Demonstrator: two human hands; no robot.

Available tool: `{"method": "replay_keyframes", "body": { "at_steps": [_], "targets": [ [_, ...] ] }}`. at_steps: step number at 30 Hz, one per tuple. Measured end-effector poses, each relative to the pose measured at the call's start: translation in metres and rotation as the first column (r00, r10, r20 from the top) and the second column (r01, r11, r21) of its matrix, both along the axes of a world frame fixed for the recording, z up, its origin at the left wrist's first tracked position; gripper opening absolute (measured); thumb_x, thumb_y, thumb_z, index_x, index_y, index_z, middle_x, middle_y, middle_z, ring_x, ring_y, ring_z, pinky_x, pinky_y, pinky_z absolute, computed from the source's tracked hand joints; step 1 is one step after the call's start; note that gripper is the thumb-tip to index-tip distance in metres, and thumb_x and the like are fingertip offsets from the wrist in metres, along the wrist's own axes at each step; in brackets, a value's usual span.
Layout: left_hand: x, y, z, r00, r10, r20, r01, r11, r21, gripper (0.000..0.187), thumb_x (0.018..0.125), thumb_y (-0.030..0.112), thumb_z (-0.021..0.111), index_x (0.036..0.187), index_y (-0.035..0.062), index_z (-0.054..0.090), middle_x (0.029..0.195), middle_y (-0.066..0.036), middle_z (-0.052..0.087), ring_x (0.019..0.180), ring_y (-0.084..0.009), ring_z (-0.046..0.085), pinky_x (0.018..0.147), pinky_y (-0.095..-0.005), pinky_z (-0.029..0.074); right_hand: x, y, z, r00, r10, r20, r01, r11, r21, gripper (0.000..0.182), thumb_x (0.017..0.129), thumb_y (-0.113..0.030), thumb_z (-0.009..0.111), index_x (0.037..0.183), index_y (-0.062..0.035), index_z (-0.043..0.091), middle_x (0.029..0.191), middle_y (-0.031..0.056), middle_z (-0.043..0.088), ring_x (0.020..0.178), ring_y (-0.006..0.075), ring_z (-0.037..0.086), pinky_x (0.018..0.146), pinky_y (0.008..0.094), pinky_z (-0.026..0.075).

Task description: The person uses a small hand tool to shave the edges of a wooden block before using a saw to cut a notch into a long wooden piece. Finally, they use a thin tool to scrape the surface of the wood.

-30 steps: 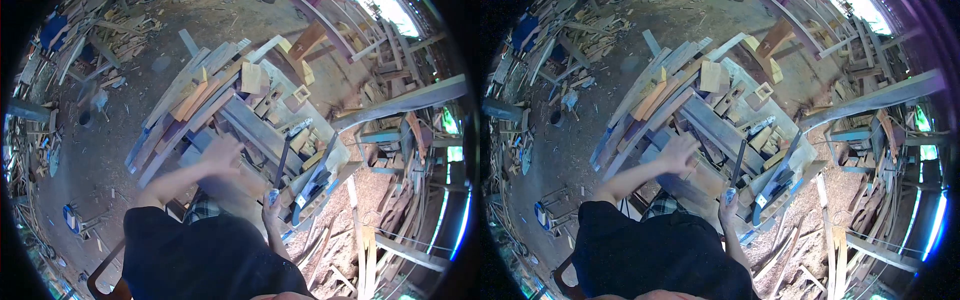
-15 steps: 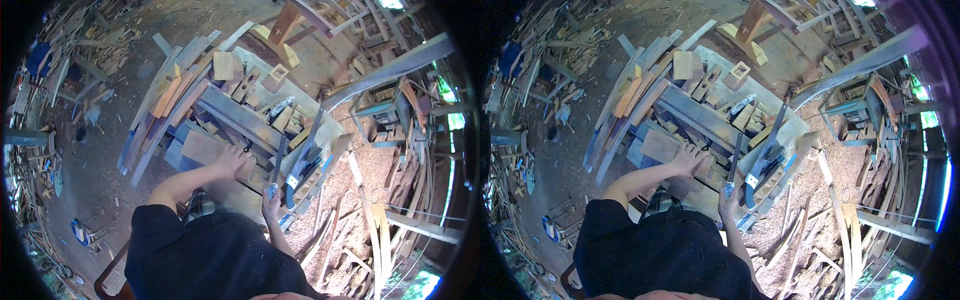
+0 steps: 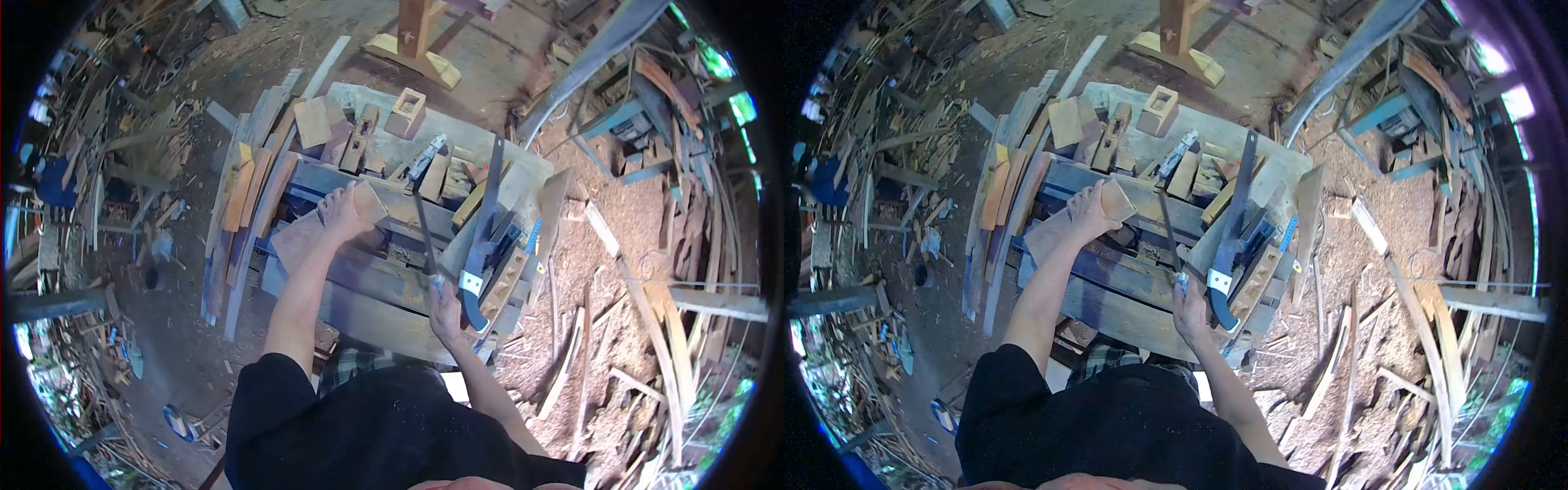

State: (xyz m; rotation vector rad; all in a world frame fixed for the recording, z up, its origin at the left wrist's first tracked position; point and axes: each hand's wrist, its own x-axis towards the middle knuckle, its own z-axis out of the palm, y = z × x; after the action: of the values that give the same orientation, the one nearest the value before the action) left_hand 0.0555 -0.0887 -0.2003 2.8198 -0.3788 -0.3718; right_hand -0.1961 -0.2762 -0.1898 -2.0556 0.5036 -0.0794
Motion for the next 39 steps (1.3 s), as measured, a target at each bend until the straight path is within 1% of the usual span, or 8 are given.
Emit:
{"method": "replay_keyframes", "body": {
  "at_steps": [10, 16, 18, 22, 24, 31, 37, 39],
  "targets": [
    [0.009, -0.011, 0.006, 0.993, -0.041, -0.110, 0.053, 0.993, 0.107, 0.116, 0.053, 0.038, 0.085, 0.147, 0.0144, 0.021, 0.133, -0.022, 0.039, 0.127, -0.0401, 0.034, 0.106, -0.0538, 0.020, 0.100, 0.015, -0.043, 0.983, 0.158, -0.096, -0.168, 0.981, -0.101, 0.025, 0.094, -0.018, 0.046, 0.114, -0.0035, 0.041, 0.095, 0.0276, 0.059, 0.082, 0.0468, 0.060, 0.067, 0.0558, 0.048],
    [0.019, -0.007, -0.001, 0.996, -0.049, -0.072, 0.056, 0.993, 0.103, 0.111, 0.060, 0.051, 0.079, 0.147, 0.0133, 0.021, 0.134, -0.020, 0.040, 0.126, -0.0379, 0.038, 0.107, -0.0534, 0.021, 0.121, 0.022, -0.055, 0.978, 0.161, -0.134, -0.179, 0.975, -0.135, 0.032, 0.091, -0.015, 0.048, 0.120, -0.0036, 0.039, 0.095, 0.0262, 0.060, 0.075, 0.0447, 0.063, 0.063, 0.0535, 0.051],
    [0.031, -0.007, -0.025, 0.998, 0.066, 0.014, -0.065, 0.996, -0.063, 0.080, 0.077, 0.055, 0.064, 0.140, 0.0131, 0.038, 0.127, -0.018, 0.050, 0.119, -0.0366, 0.046, 0.102, -0.0534, 0.027, 0.125, 0.022, -0.056, 0.977, 0.159, -0.142, -0.181, 0.972, -0.150, 0.032, 0.091, -0.015, 0.049, 0.120, -0.0039, 0.040, 0.094, 0.0259, 0.061, 0.073, 0.0441, 0.063, 0.060, 0.0524, 0.051],
    [0.035, -0.035, -0.052, 0.944, 0.284, 0.168, -0.253, 0.950, -0.182, 0.049, 0.091, 0.050, 0.045, 0.120, 0.0126, 0.058, 0.113, -0.015, 0.059, 0.106, -0.0349, 0.054, 0.094, -0.0512, 0.034, 0.126, 0.025, -0.054, 0.967, 0.186, -0.174, -0.226, 0.943, -0.246, 0.021, 0.089, -0.012, 0.049, 0.109, -0.0045, 0.043, 0.090, 0.0227, 0.061, 0.070, 0.0400, 0.065, 0.056, 0.0485, 0.053],
    [0.035, -0.050, -0.049, 0.905, 0.344, 0.248, -0.382, 0.916, 0.121, 0.045, 0.097, 0.043, 0.033, 0.113, 0.0122, 0.062, 0.111, -0.013, 0.060, 0.105, -0.0353, 0.054, 0.093, -0.0523, 0.032, 0.125, 0.025, -0.051, 0.947, 0.210, -0.242, -0.272, 0.925, -0.264, 0.018, 0.089, -0.011, 0.048, 0.105, -0.0048, 0.044, 0.088, 0.0211, 0.061, 0.070, 0.0383, 0.066, 0.056, 0.0471, 0.054],
    [0.035, -0.058, -0.053, 0.872, 0.301, 0.387, -0.381, 0.912, 0.151, 0.041, 0.097, 0.039, 0.035, 0.101, 0.0122, 0.066, 0.099, -0.013, 0.060, 0.096, -0.0318, 0.056, 0.086, -0.0483, 0.035, 0.157, 0.042, -0.048, 0.906, 0.180, -0.383, -0.321, 0.883, -0.344, 0.011, 0.089, -0.009, 0.048, 0.098, -0.0036, 0.043, 0.083, 0.0172, 0.062, 0.070, 0.0324, 0.068, 0.057, 0.0404, 0.056],
    [0.043, -0.062, -0.054, 0.869, 0.341, 0.359, -0.406, 0.905, 0.122, 0.041, 0.096, 0.039, 0.034, 0.103, 0.0129, 0.065, 0.099, -0.012, 0.059, 0.095, -0.0308, 0.055, 0.088, -0.0475, 0.033, 0.138, 0.025, -0.038, 0.909, 0.211, -0.359, -0.340, 0.874, -0.347, 0.009, 0.089, -0.009, 0.049, 0.094, -0.0031, 0.046, 0.078, 0.0167, 0.062, 0.067, 0.0316, 0.068, 0.055, 0.0391, 0.056],
    [0.040, -0.060, -0.048, 0.898, 0.351, 0.267, -0.402, 0.900, 0.170, 0.045, 0.098, 0.042, 0.031, 0.116, 0.0156, 0.062, 0.108, -0.012, 0.059, 0.101, -0.0324, 0.054, 0.090, -0.0506, 0.033, 0.138, 0.029, -0.036, 0.898, 0.205, -0.391, -0.354, 0.863, -0.361, 0.008, 0.088, -0.009, 0.050, 0.093, -0.0034, 0.047, 0.079, 0.0167, 0.062, 0.066, 0.0309, 0.068, 0.053, 0.0382, 0.056]
  ]
}}
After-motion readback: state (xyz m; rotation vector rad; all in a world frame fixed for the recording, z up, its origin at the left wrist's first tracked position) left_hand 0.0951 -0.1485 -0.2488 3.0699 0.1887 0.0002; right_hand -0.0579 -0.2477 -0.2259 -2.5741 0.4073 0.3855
